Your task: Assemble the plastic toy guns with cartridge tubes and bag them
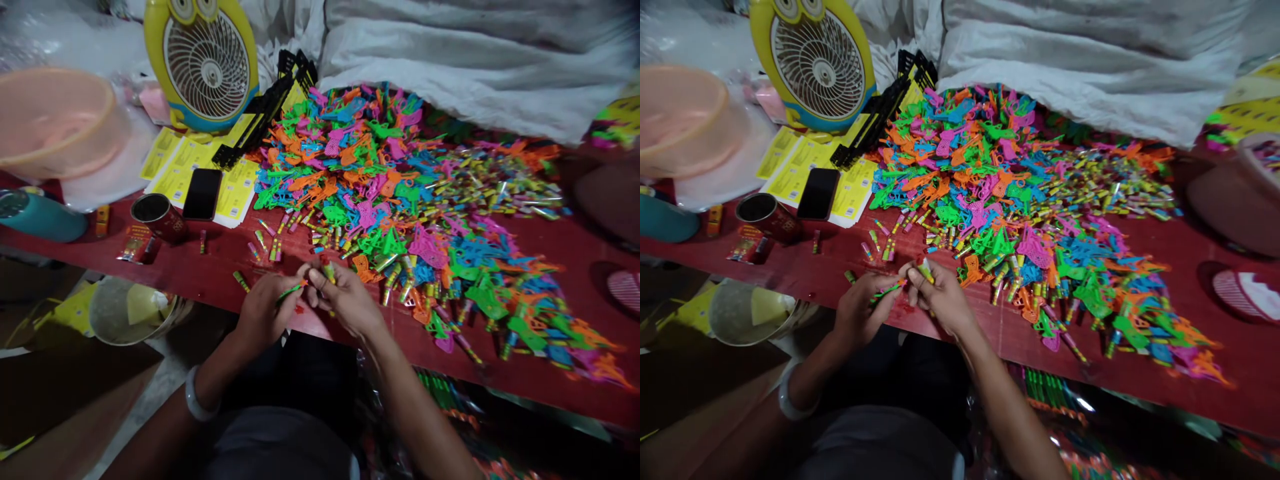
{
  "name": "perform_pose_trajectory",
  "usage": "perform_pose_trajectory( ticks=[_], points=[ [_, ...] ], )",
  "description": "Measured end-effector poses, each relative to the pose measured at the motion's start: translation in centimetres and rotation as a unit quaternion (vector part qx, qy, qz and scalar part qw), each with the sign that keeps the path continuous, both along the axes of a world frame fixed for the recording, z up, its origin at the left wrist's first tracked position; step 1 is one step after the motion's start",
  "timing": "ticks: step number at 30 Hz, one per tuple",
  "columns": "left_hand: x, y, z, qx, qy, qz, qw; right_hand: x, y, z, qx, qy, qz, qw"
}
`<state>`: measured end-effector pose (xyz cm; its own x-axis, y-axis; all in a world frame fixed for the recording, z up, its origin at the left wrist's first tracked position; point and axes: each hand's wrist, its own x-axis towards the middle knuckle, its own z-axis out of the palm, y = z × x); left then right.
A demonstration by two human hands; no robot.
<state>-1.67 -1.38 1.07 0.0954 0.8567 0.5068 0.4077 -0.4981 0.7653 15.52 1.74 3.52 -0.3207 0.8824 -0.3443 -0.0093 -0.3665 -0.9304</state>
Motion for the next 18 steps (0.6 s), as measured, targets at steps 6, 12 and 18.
perform_pose_trajectory(
  ticks=[6,12,18],
  points=[
    [2.3,1.0,0.5,-0.237,-0.266,0.143,0.923,-2.4,-4.2,-3.2,0.018,-0.029,0.003,0.999],
    [1.7,1.3,-1.5,-0.232,-0.207,0.125,0.942,3.3,-3.6,-3.2,0.106,-0.23,-0.156,0.955],
    [-4.1,2.3,-3.2,-0.185,-0.045,0.227,0.955,8.9,-0.8,-1.4,0.335,-0.451,-0.313,0.766]
  ],
)
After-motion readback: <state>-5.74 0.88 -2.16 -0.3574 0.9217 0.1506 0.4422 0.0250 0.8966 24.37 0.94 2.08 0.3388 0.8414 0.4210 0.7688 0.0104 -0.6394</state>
